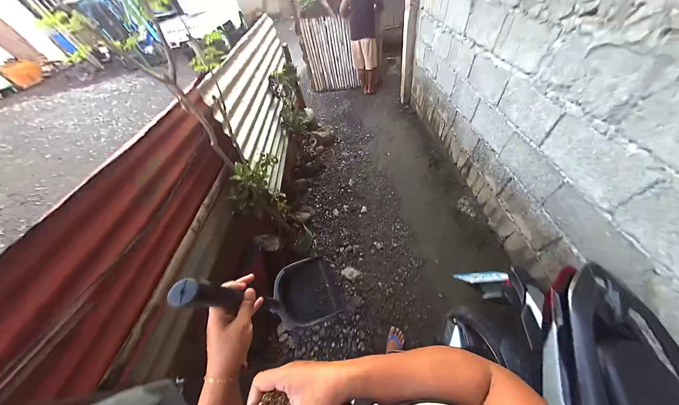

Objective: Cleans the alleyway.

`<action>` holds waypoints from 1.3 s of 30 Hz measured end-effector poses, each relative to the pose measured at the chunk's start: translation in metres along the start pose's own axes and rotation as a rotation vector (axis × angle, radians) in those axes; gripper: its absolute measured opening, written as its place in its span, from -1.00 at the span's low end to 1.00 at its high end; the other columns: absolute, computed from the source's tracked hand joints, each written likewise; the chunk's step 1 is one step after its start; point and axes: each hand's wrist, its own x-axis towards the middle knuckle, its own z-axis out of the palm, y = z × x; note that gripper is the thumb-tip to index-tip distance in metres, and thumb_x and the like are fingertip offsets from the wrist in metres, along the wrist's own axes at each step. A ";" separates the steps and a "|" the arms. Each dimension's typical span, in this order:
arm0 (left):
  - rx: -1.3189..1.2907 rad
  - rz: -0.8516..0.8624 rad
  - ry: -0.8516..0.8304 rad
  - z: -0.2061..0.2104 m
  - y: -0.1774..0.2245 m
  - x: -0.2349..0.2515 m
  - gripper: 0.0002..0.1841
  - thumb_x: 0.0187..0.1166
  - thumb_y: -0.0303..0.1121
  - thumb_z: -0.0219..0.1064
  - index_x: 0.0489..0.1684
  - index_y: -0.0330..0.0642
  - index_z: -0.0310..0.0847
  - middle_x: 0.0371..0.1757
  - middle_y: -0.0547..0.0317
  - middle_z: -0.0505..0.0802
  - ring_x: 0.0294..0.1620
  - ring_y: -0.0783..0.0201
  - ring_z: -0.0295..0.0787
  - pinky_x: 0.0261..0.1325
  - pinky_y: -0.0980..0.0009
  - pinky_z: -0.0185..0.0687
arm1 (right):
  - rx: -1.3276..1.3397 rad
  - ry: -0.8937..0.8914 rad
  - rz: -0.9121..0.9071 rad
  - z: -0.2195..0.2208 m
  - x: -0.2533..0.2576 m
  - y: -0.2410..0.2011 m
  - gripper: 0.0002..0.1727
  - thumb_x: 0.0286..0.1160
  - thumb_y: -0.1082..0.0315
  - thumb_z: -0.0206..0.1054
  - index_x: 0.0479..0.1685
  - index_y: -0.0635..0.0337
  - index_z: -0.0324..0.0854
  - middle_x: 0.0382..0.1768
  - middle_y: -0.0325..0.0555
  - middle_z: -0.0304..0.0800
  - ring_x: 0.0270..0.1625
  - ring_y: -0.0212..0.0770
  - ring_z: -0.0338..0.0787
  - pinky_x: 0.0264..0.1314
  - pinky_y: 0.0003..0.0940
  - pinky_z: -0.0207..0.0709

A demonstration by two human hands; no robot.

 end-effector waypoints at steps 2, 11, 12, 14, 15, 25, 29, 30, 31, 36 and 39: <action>-0.008 -0.002 0.040 0.020 0.000 0.043 -0.67 0.65 -0.41 0.21 0.32 -0.27 0.37 0.34 0.20 0.72 0.22 0.38 0.78 0.07 0.32 0.87 | -0.030 0.062 0.021 -0.082 -0.002 -0.014 -0.54 0.25 0.60 0.48 0.18 0.59 0.54 0.10 0.40 0.72 0.17 0.12 0.74 0.30 0.03 0.58; -0.090 -0.221 0.293 0.150 -0.049 0.273 -0.79 0.81 -0.19 0.07 0.22 -0.04 0.36 0.25 0.39 0.73 0.23 0.38 0.77 0.13 0.20 0.85 | -0.067 0.436 0.073 -0.435 -0.013 0.018 -0.55 0.19 0.45 0.52 0.12 0.42 0.60 0.04 0.15 0.74 0.08 -0.15 0.75 0.17 -0.16 0.63; -0.096 -0.232 0.307 0.173 -0.062 0.308 -0.76 0.80 -0.18 0.10 0.24 -0.05 0.37 0.23 0.38 0.72 0.22 0.38 0.76 0.11 0.21 0.85 | -0.079 0.469 0.082 -0.478 -0.014 0.023 -0.56 0.20 0.45 0.51 0.11 0.41 0.60 0.04 0.12 0.73 0.08 -0.17 0.74 0.17 -0.19 0.63; -0.092 -0.224 0.319 0.226 -0.083 0.387 -0.68 0.74 -0.18 0.19 0.29 -0.11 0.38 0.23 0.32 0.70 0.22 0.39 0.72 0.13 0.21 0.82 | -0.113 0.568 0.114 -0.565 -0.018 0.025 -0.56 0.20 0.44 0.50 0.11 0.41 0.61 0.06 0.10 0.74 0.07 -0.20 0.75 0.17 -0.20 0.64; -0.093 -0.216 0.317 0.254 -0.086 0.431 -0.61 0.72 -0.18 0.23 0.38 -0.17 0.36 0.26 0.26 0.68 0.25 0.37 0.70 0.17 0.20 0.78 | -0.127 0.636 0.130 -0.610 -0.017 0.021 -0.57 0.21 0.43 0.50 0.10 0.39 0.62 0.06 0.07 0.74 0.06 -0.23 0.75 0.16 -0.23 0.65; -0.078 -0.068 0.056 0.525 -0.077 0.807 -0.58 0.66 -0.18 0.31 0.35 -0.22 0.43 0.15 0.24 0.73 0.09 0.45 0.75 0.07 0.37 0.81 | -0.256 1.373 0.070 -0.967 -0.103 -0.001 -0.51 0.03 0.26 0.59 0.05 0.18 0.64 0.08 -0.12 0.84 0.09 -0.21 0.86 0.00 -0.23 0.82; -0.123 -0.093 0.340 0.606 -0.106 0.930 -0.60 0.74 -0.26 0.28 0.42 -0.24 0.36 0.16 0.13 0.70 0.08 0.31 0.78 -0.01 0.16 0.86 | -0.235 1.568 0.137 -1.125 -0.136 0.038 -0.51 -0.07 0.43 0.50 0.02 0.22 0.58 0.05 -0.08 0.81 -0.07 -0.21 0.86 -0.24 -0.28 0.81; -0.152 -0.140 0.430 0.622 -0.108 0.955 -0.58 0.76 -0.27 0.26 0.47 -0.23 0.31 0.19 0.09 0.67 0.12 0.25 0.75 0.00 0.09 0.83 | -0.239 1.601 0.195 -1.168 -0.141 0.043 -0.50 -0.09 0.45 0.48 0.02 0.24 0.57 0.04 -0.06 0.80 -0.10 -0.21 0.85 -0.25 -0.27 0.80; -0.175 -0.183 0.499 0.635 -0.105 0.978 -0.59 0.79 -0.29 0.21 0.50 -0.21 0.28 0.19 0.09 0.64 0.15 0.22 0.72 0.00 0.05 0.80 | -0.256 1.626 0.259 -1.208 -0.144 0.050 -0.50 -0.10 0.46 0.47 0.03 0.26 0.58 0.02 -0.05 0.79 -0.12 -0.23 0.83 -0.25 -0.28 0.78; -0.181 -0.253 0.562 0.689 -0.102 1.097 -0.71 0.90 -0.25 -0.04 0.45 -0.11 0.27 0.19 0.20 0.64 0.20 0.24 0.72 0.04 0.02 0.81 | -0.459 1.589 0.586 -1.405 -0.144 0.073 -0.52 -0.02 0.42 0.52 0.03 0.31 0.62 -0.08 0.09 0.77 -0.02 -0.08 0.77 0.04 -0.02 0.65; -0.139 -0.269 0.550 0.735 -0.110 1.167 -0.66 0.91 -0.27 -0.07 0.52 -0.19 0.22 0.33 0.12 0.58 0.32 0.19 0.66 0.13 0.00 0.77 | -0.483 1.576 0.765 -1.522 -0.149 0.103 -0.50 0.09 0.45 0.61 0.10 0.38 0.63 0.02 0.28 0.76 0.10 0.14 0.77 0.20 0.17 0.60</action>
